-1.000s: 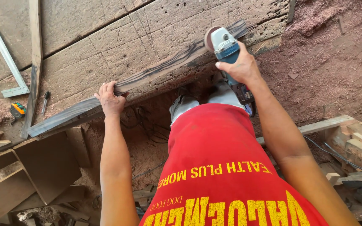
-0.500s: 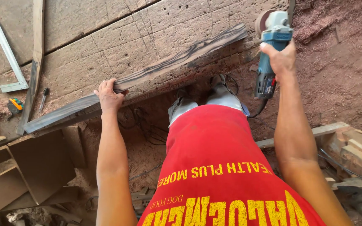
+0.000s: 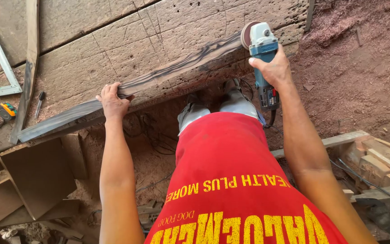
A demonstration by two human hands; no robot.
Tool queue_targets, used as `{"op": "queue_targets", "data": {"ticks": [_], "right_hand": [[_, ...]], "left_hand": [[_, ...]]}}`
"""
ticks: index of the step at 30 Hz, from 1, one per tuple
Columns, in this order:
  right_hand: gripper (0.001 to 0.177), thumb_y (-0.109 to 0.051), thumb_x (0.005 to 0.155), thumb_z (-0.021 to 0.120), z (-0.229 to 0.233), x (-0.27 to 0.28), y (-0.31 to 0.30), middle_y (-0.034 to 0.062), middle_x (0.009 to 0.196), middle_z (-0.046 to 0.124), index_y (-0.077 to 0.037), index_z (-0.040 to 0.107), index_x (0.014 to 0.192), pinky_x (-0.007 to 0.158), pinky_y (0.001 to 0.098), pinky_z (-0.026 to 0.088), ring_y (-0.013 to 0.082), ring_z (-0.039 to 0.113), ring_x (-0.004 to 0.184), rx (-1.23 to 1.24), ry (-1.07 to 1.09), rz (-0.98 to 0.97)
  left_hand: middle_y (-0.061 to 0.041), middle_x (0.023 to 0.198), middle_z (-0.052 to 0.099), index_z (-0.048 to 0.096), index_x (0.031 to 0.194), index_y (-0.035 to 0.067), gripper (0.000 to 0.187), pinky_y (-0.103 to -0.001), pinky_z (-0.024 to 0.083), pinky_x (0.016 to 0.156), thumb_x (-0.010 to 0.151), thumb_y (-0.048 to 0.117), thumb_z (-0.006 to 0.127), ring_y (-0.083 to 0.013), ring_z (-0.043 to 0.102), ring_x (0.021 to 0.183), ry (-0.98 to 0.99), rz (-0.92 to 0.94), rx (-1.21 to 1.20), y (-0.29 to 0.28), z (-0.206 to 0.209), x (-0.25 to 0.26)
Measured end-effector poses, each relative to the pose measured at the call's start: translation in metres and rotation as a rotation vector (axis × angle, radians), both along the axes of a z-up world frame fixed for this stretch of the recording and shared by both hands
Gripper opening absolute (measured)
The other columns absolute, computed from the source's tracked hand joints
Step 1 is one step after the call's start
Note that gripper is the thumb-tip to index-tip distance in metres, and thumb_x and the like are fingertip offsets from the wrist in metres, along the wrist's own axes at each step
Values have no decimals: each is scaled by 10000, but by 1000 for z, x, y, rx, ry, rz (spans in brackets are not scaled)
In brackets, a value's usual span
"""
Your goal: Sand a decorative piece of wood using an angle grinder with a sanding disc attachment.
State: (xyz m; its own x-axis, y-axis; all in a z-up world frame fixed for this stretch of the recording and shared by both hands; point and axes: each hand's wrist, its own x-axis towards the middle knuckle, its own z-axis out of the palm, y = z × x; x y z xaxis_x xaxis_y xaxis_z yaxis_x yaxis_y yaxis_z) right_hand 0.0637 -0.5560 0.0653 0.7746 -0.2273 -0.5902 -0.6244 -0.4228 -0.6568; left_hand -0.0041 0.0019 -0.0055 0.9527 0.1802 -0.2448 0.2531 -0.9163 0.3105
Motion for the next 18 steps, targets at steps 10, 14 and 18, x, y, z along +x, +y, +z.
{"op": "queue_targets", "data": {"ticks": [10, 14, 18], "right_hand": [[975, -459, 681, 871, 22, -9, 60, 212, 1228, 696, -111, 444, 1485, 988, 421, 525, 356, 683, 1132, -84, -15, 259], [976, -473, 690, 849, 27, -8, 74, 229, 1200, 702, -140, 422, 1502, 982, 450, 518, 397, 679, 1128, -42, 3, 368], [967, -475, 700, 842, 21, -5, 61, 229, 1202, 709, -135, 425, 1504, 993, 446, 523, 395, 683, 1140, -45, 8, 406]], "left_hand": [[-97, 1369, 586, 612, 1337, 162, 858, -662, 154, 1209, 639, 542, 936, -322, 459, 1392, 39, -38, 166, -40, 34, 21], [-199, 1454, 495, 508, 1406, 104, 1125, -597, 120, 1156, 555, 709, 926, -377, 379, 1398, -72, -251, 206, -114, 43, 56], [-135, 1412, 559, 530, 1425, 97, 1060, -576, 145, 1198, 593, 628, 917, -334, 434, 1390, -100, -307, 102, -181, 24, 68]]}}
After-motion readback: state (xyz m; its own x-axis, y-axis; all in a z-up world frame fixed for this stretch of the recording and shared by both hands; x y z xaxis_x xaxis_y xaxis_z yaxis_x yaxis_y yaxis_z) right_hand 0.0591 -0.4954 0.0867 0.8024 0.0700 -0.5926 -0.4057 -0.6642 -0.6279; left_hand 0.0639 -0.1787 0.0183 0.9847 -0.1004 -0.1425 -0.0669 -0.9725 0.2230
